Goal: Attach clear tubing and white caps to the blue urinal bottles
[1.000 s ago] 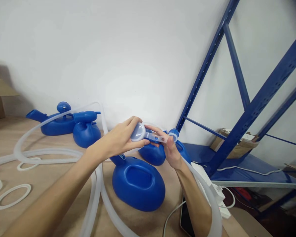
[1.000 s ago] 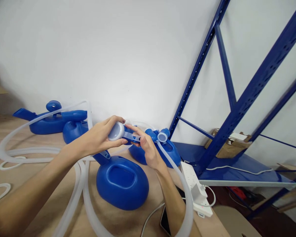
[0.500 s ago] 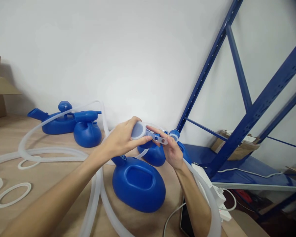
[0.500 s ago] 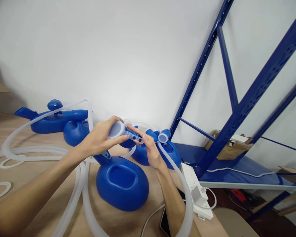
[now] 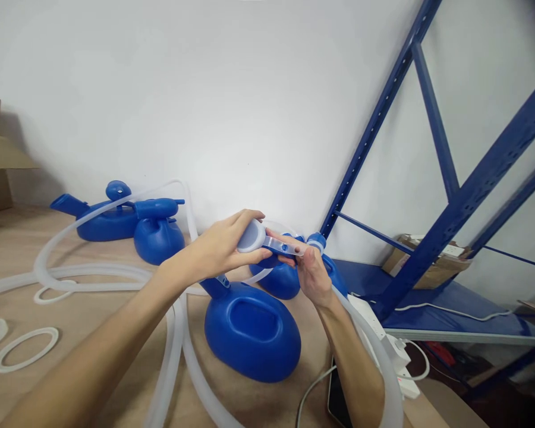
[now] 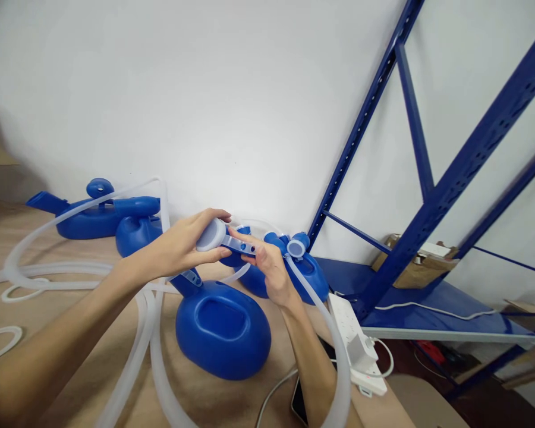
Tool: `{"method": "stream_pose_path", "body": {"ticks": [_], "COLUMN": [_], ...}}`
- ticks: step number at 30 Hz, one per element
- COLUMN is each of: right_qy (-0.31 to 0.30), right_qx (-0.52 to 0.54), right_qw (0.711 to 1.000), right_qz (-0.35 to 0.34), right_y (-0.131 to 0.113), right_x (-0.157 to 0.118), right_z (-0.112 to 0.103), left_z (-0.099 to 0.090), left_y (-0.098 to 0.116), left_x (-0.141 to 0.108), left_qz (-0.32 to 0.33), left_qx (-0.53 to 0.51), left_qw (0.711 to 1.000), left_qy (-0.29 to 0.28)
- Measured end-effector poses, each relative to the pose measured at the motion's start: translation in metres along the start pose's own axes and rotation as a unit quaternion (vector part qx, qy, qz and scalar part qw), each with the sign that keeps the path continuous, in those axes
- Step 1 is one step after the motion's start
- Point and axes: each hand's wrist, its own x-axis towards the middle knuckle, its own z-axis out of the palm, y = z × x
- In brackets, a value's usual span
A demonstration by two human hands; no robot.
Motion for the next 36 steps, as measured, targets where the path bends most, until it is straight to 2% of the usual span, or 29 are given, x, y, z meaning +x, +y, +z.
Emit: {"method": "stream_pose_path", "body": {"ticks": [5, 11, 13, 17, 19, 24, 28, 31, 34, 36], "right_qy": [-0.006, 0.011, 0.012, 0.025, 0.029, 0.050, 0.092, 0.117, 0.134, 0.135], "right_qx": [-0.004, -0.001, -0.002, -0.024, -0.040, -0.065, -0.098, -0.093, -0.072, -0.055], "right_qw": [1.000, 1.000, 1.000, 0.999, 0.999, 0.997, 0.991, 0.989, 0.988, 0.989], "right_qz": [-0.011, -0.011, -0.019, -0.034, -0.023, -0.007, 0.024, 0.015, -0.010, -0.017], "right_y": [-0.002, -0.004, -0.006, -0.012, -0.015, -0.020, -0.023, -0.026, -0.026, -0.025], "right_x": [-0.001, 0.000, 0.000, 0.001, 0.001, 0.006, 0.009, 0.009, 0.008, 0.008], "right_z": [-0.006, -0.007, -0.008, -0.011, -0.011, -0.005, 0.000, 0.000, 0.000, 0.002], "left_z": [0.007, 0.016, 0.023, 0.039, 0.045, 0.048, 0.035, 0.022, 0.023, 0.034], "left_y": [0.012, 0.012, 0.013, 0.018, 0.019, 0.012, 0.006, 0.004, -0.001, -0.006], "left_x": [-0.003, -0.005, -0.004, -0.004, -0.004, -0.003, -0.002, -0.001, -0.001, 0.000], "left_qz": [0.012, 0.025, 0.026, 0.045, 0.049, 0.052, 0.053, 0.019, -0.058, -0.102], "left_qx": [0.075, 0.107, 0.097, 0.063, 0.057, 0.042, -0.031, -0.164, -0.317, -0.415], "left_qw": [0.997, 0.994, 0.995, 0.990, 0.988, 0.992, 0.997, 0.986, 0.947, 0.904], "left_qy": [-0.012, 0.001, 0.028, 0.119, 0.137, 0.107, 0.046, 0.008, -0.001, -0.033]}}
